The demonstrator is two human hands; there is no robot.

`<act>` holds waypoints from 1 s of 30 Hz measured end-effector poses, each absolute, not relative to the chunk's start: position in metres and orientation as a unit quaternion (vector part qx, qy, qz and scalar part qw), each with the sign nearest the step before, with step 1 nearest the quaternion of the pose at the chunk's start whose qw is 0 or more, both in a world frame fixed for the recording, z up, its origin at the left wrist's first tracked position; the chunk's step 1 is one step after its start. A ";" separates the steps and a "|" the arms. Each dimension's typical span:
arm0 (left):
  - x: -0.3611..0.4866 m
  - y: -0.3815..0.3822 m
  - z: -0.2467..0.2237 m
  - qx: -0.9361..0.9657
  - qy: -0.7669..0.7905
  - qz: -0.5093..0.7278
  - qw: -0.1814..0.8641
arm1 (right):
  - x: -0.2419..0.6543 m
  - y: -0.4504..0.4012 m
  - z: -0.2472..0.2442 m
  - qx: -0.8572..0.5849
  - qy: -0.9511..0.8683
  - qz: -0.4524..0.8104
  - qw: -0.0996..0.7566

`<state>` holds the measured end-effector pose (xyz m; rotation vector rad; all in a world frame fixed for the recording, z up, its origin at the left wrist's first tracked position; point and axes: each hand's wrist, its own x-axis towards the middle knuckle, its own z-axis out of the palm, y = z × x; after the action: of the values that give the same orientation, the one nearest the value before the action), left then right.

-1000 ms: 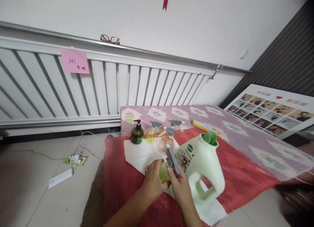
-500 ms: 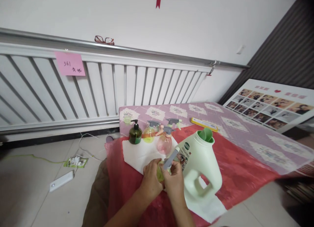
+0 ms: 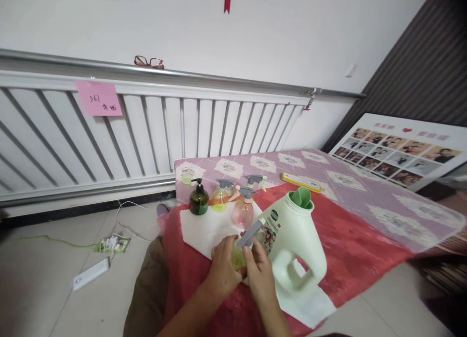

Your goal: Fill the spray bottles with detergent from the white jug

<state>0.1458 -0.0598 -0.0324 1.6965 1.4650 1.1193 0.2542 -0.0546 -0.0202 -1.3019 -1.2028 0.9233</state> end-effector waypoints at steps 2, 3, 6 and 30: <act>0.147 -0.059 -0.034 0.646 0.561 0.421 0.302 | 0.256 -0.054 -0.019 -0.542 -0.510 0.379 0.550; 0.147 -0.059 -0.035 0.648 0.563 0.418 0.297 | 0.256 -0.054 -0.017 -0.538 -0.513 0.374 0.555; 0.149 -0.059 -0.037 0.653 0.566 0.414 0.286 | 0.258 -0.053 -0.010 -0.524 -0.523 0.364 0.565; 0.147 -0.057 -0.039 0.653 0.559 0.420 0.292 | 0.273 -0.048 0.007 -0.475 -0.630 0.359 0.498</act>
<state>0.1470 -0.0568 -0.0391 1.7394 1.4914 1.1191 0.2727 -0.0478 0.0073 -1.1504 -1.5247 0.8678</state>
